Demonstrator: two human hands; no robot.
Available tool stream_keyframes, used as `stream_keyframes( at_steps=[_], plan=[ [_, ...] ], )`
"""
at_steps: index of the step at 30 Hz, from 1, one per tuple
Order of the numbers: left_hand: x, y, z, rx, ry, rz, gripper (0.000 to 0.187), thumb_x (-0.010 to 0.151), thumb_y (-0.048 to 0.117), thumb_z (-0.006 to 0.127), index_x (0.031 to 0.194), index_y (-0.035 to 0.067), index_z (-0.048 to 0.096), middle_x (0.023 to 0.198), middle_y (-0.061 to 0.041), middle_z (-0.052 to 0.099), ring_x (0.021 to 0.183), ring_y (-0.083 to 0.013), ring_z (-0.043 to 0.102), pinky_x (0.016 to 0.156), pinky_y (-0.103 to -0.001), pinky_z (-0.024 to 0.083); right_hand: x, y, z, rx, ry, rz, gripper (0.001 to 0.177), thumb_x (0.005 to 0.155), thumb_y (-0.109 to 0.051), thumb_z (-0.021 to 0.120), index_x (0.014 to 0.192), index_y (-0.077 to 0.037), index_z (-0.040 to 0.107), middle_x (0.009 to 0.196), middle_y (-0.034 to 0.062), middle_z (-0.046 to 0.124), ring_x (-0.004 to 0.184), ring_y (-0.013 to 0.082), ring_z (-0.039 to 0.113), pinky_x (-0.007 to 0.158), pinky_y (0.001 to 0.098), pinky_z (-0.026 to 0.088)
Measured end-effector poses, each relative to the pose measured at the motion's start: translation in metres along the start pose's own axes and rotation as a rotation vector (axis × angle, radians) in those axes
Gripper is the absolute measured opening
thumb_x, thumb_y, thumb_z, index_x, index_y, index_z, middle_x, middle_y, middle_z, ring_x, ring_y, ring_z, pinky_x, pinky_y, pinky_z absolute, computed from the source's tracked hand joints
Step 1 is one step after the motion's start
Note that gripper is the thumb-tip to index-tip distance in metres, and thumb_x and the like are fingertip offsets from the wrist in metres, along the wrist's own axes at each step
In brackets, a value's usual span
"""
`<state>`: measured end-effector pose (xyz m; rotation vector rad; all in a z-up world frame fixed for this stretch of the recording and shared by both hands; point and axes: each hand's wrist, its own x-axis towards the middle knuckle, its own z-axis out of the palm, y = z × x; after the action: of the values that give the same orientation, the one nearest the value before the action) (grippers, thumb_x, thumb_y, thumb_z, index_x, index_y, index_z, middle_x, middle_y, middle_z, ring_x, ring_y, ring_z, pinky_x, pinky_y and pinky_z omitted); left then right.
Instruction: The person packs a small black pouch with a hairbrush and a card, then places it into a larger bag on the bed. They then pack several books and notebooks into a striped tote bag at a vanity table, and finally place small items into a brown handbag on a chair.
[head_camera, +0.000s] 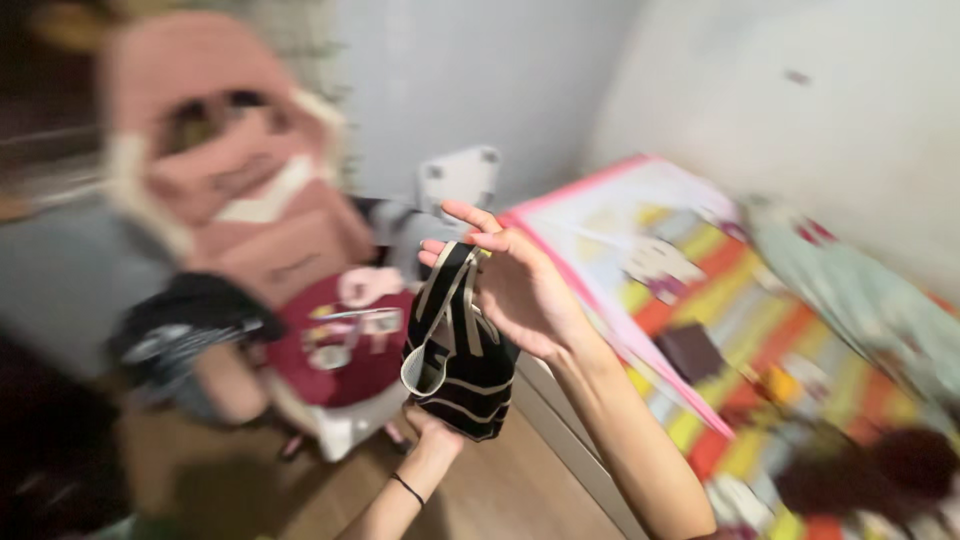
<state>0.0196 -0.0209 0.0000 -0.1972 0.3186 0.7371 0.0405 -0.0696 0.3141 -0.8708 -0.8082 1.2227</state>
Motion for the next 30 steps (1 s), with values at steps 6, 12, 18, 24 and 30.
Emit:
stream_keyframes(
  at_steps=[6,12,18,24,30],
  plan=[
    [-0.002,-0.16,-0.006,0.235,0.056,-0.337,0.063,0.096,0.04,0.022,0.141,0.012,0.058,0.142,-0.011,0.061,0.13,-0.0338,0.058,0.11,-0.048,0.047,-0.111,-0.062,-0.08,-0.051,0.332,-0.202,0.066,0.091,-0.025,0.06,0.152,-0.009,0.042,0.138,0.0236,0.055,0.134,0.0314,0.053,0.11,0.0487,0.043],
    [0.006,-0.295,-0.006,0.39,0.03,-0.642,0.065,0.095,0.039,0.023,0.142,0.011,0.057,0.142,-0.013,0.062,0.131,-0.0345,0.058,0.11,-0.05,0.047,-0.206,-0.108,-0.147,-0.055,0.581,-0.425,0.062,0.093,-0.022,0.061,0.151,-0.007,0.043,0.135,0.0233,0.053,0.134,0.0332,0.052,0.114,0.0499,0.042],
    [0.026,-0.417,-0.026,0.5,0.098,-0.917,0.067,0.098,0.044,0.021,0.144,0.009,0.054,0.148,-0.014,0.057,0.136,-0.0357,0.053,0.114,-0.051,0.043,-0.274,-0.143,-0.207,-0.049,0.851,-0.532,0.064,0.089,-0.024,0.06,0.149,-0.009,0.044,0.136,0.0242,0.056,0.132,0.0318,0.053,0.114,0.0486,0.04],
    [0.016,-0.521,-0.032,0.343,-0.078,-1.034,0.067,0.1,0.042,0.018,0.151,0.007,0.047,0.157,-0.016,0.049,0.143,-0.0361,0.046,0.119,-0.051,0.037,-0.346,-0.177,-0.26,-0.031,0.974,-0.649,0.064,0.089,-0.021,0.062,0.149,-0.005,0.044,0.136,0.0269,0.056,0.135,0.036,0.053,0.118,0.0491,0.036],
    [-0.003,-0.62,-0.023,0.337,0.004,-1.284,0.074,0.099,0.049,0.013,0.15,0.007,0.045,0.155,-0.018,0.047,0.141,-0.0382,0.044,0.116,-0.052,0.036,-0.425,-0.218,-0.324,-0.051,1.065,-0.633,0.068,0.085,-0.017,0.062,0.15,-0.008,0.042,0.138,0.0271,0.055,0.134,0.0361,0.051,0.118,0.0509,0.033]
  ],
)
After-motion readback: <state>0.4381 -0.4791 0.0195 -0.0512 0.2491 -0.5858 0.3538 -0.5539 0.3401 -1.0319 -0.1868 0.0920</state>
